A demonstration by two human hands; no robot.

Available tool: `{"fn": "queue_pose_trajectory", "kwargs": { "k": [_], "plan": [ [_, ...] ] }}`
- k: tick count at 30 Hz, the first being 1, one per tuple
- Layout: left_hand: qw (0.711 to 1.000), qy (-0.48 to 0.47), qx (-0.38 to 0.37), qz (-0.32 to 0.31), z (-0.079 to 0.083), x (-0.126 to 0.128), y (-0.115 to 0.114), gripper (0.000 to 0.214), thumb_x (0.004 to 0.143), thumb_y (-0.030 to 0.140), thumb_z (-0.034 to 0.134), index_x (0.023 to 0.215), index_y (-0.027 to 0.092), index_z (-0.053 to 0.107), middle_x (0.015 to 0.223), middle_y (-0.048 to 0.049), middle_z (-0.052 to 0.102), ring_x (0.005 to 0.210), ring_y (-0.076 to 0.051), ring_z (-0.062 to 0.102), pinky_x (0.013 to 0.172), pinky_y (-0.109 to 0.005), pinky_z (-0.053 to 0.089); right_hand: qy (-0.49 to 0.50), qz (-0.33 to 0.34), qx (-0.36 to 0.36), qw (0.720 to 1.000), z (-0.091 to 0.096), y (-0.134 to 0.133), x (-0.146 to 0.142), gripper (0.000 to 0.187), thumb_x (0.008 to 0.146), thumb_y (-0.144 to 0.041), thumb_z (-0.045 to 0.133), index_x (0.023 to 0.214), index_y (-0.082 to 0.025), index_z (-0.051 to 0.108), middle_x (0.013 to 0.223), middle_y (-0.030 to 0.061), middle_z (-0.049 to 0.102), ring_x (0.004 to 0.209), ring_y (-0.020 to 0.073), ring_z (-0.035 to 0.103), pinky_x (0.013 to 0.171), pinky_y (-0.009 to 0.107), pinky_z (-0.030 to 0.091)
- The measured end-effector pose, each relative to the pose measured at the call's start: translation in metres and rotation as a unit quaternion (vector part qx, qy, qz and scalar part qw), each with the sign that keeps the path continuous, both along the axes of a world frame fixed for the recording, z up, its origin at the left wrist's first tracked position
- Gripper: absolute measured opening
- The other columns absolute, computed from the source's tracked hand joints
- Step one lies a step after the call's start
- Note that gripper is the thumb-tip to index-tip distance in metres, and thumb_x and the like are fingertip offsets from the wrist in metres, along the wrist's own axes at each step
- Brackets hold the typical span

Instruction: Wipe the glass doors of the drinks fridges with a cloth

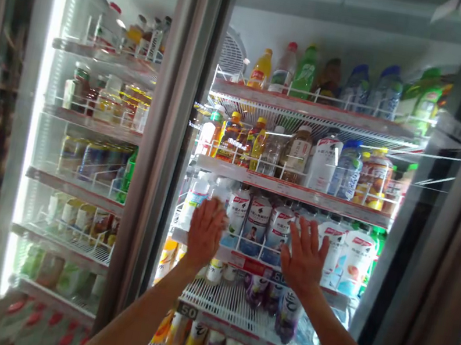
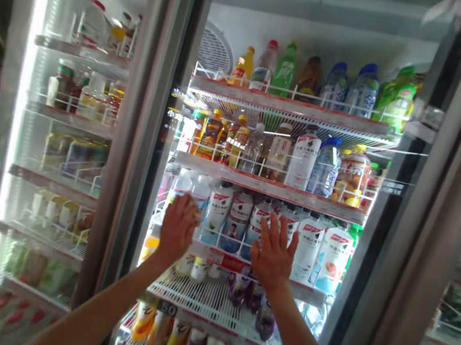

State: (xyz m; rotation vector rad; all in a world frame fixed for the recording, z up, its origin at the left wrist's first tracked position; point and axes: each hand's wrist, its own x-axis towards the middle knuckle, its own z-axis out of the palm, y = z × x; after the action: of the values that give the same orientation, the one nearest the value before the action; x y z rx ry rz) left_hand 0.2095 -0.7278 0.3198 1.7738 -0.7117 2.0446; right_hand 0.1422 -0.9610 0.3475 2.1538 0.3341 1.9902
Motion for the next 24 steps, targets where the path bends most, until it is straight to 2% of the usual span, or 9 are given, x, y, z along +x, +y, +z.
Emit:
{"fn": "queue_pose_trajectory", "kwargs": {
  "k": [3,5,7,9,11,14,18,21,24],
  "plan": [
    [0.990,-0.021,0.138,-0.009,-0.024,-0.016,-0.025,0.038,0.090,0.021,0.041,0.126,0.029,0.046,0.149,0.0049,0.029,0.138,-0.016,0.024,0.113,-0.034,0.026,0.004,0.006,0.005,1.000,0.002,-0.004,-0.001,0.056,0.089,-0.031,0.041,0.143,-0.021,0.029,0.142,0.0106,0.041,0.138,0.0255,0.023,0.111,0.051,0.014],
    [0.984,-0.013,0.175,-0.005,-0.030,-0.018,-0.019,0.033,0.089,0.020,0.042,0.119,0.030,0.052,0.145,0.0051,0.038,0.137,-0.015,0.025,0.114,-0.033,0.025,0.004,0.010,0.007,1.000,0.003,-0.005,-0.001,0.055,0.089,-0.031,0.041,0.142,-0.021,0.029,0.141,0.0106,0.042,0.138,0.0250,0.023,0.112,0.051,0.014],
    [0.991,0.009,0.136,0.011,-0.027,-0.010,0.006,0.035,0.087,0.016,0.044,0.121,0.024,0.052,0.146,-0.0025,0.036,0.139,-0.019,0.019,0.115,-0.040,0.021,0.001,0.012,0.009,1.000,0.002,-0.004,0.000,0.055,0.089,-0.031,0.041,0.142,-0.021,0.029,0.142,0.0105,0.041,0.138,0.0246,0.023,0.112,0.050,0.013],
    [0.998,0.026,0.048,0.032,-0.019,0.001,0.033,0.043,0.086,0.013,0.044,0.129,0.019,0.045,0.149,-0.0086,0.027,0.141,-0.022,0.012,0.115,-0.046,0.018,-0.001,0.010,0.011,1.000,0.001,-0.003,0.001,0.056,0.089,-0.031,0.041,0.142,-0.021,0.029,0.143,0.0099,0.040,0.138,0.0242,0.023,0.112,0.050,0.012],
    [0.999,0.035,-0.025,0.032,-0.014,0.008,0.045,0.050,0.087,0.011,0.043,0.136,0.019,0.036,0.152,-0.0096,0.018,0.141,-0.024,0.009,0.115,-0.049,0.019,-0.003,0.009,0.011,1.000,0.001,-0.002,0.002,0.057,0.088,-0.030,0.041,0.143,-0.021,0.027,0.144,0.0091,0.039,0.139,0.0240,0.022,0.113,0.050,0.011],
    [0.999,0.036,-0.024,0.003,-0.018,0.003,0.021,0.052,0.087,0.012,0.043,0.137,0.022,0.034,0.153,-0.0067,0.016,0.141,-0.024,0.013,0.114,-0.045,0.024,-0.007,0.014,0.010,1.000,0.001,-0.003,0.002,0.060,0.088,-0.029,0.043,0.144,-0.022,0.025,0.145,0.0076,0.037,0.139,0.0237,0.022,0.113,0.049,0.011],
    [0.989,0.006,0.144,-0.016,-0.032,-0.013,-0.025,0.037,0.087,0.019,0.047,0.124,0.022,0.050,0.145,-0.0042,0.037,0.139,-0.022,0.020,0.112,-0.042,0.028,-0.005,0.031,0.001,1.000,0.001,-0.006,0.000,0.061,0.087,-0.027,0.043,0.145,-0.023,0.023,0.147,0.0066,0.034,0.138,0.0233,0.023,0.113,0.048,0.011],
    [0.986,-0.002,0.164,-0.006,-0.020,-0.009,-0.011,0.037,0.086,0.018,0.047,0.122,0.024,0.051,0.144,-0.0024,0.040,0.139,-0.019,0.022,0.113,-0.040,0.027,-0.005,0.044,-0.008,0.999,0.000,-0.007,-0.001,0.060,0.087,-0.025,0.043,0.144,-0.023,0.024,0.146,0.0071,0.035,0.138,0.0234,0.024,0.113,0.048,0.012],
    [0.999,-0.003,0.037,0.004,0.006,0.006,0.026,0.047,0.087,0.011,0.042,0.133,0.020,0.040,0.150,-0.0076,0.025,0.141,-0.020,0.014,0.114,-0.044,0.022,-0.012,0.043,-0.006,0.999,0.000,-0.006,-0.001,0.058,0.087,-0.025,0.043,0.143,-0.022,0.028,0.145,0.0079,0.037,0.138,0.0233,0.024,0.113,0.048,0.013]
  ]
}}
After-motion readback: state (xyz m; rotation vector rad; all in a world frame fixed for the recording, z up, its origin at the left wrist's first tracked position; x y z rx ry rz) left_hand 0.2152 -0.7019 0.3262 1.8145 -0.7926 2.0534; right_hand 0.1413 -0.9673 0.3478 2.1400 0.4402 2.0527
